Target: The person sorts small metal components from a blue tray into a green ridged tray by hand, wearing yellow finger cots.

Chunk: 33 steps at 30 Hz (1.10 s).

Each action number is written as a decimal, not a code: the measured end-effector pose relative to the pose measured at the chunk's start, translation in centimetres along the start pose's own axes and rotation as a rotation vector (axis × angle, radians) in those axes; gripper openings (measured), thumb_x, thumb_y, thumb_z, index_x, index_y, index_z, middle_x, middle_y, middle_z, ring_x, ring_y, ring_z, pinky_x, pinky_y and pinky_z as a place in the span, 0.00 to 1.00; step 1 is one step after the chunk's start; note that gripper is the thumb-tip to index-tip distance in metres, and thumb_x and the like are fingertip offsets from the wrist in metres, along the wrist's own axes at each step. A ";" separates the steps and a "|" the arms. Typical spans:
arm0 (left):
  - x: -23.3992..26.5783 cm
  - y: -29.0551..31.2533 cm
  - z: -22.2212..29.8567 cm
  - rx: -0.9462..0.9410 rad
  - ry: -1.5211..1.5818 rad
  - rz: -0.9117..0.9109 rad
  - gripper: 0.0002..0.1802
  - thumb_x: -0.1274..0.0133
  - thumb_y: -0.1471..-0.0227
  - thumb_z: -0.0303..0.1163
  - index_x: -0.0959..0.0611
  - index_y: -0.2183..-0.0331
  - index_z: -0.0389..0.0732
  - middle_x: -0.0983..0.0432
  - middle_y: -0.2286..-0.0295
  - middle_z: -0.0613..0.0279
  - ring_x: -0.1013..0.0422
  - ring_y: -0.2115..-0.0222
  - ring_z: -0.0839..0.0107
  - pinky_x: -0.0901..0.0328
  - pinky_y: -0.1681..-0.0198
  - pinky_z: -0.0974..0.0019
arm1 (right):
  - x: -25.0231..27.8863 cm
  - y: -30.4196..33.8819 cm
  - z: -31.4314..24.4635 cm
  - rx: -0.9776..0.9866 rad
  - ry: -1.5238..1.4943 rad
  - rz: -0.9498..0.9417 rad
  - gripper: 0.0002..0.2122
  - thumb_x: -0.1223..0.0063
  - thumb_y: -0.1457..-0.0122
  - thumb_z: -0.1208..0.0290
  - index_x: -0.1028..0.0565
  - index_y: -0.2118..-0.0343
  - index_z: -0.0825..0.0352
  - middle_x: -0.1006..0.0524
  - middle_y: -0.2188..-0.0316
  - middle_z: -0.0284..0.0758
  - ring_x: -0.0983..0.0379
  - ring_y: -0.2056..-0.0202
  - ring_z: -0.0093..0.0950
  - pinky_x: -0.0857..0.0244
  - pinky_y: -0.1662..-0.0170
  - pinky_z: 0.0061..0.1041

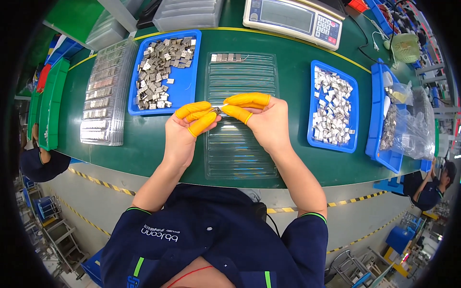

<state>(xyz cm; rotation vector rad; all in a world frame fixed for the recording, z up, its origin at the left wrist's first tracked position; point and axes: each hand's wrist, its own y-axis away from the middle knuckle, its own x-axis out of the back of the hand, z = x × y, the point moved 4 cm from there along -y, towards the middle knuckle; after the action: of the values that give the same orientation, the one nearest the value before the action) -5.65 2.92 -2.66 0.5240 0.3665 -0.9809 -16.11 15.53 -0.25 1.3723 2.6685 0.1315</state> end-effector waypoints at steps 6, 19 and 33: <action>0.2 0.0 0.2 -0.020 -0.099 -0.034 0.11 0.45 0.57 0.16 0.24 0.67 0.29 0.24 0.69 0.52 0.25 0.68 0.65 0.30 0.62 0.70 | 0.7 0.1 -0.8 0.016 0.064 0.026 0.08 0.41 0.56 0.84 0.24 0.70 0.76 0.23 0.70 0.42 0.25 0.67 0.27 0.31 0.59 0.22; 0.2 0.4 0.3 -0.183 -0.432 -0.072 0.10 0.44 0.59 0.15 0.23 0.69 0.30 0.24 0.71 0.56 0.26 0.68 0.71 0.31 0.62 0.72 | 0.3 0.6 -1.2 -0.109 0.293 -0.105 0.07 0.40 0.57 0.82 0.23 0.72 0.76 0.22 0.73 0.39 0.25 0.71 0.23 0.31 0.64 0.17; 0.6 0.7 1.7 0.021 -0.281 -0.398 0.07 0.43 0.60 0.16 0.24 0.74 0.32 0.25 0.73 0.59 0.26 0.69 0.72 0.31 0.61 0.70 | -0.9 0.8 1.3 -0.202 -0.032 -0.389 0.13 0.36 0.66 0.86 0.23 0.72 0.73 0.25 0.71 0.34 0.28 0.67 0.23 0.32 0.60 0.20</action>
<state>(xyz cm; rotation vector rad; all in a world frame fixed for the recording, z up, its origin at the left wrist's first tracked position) -4.66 1.84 -1.37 0.3296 0.2107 -1.4258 -14.73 15.30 -1.38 0.7749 2.7445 0.3207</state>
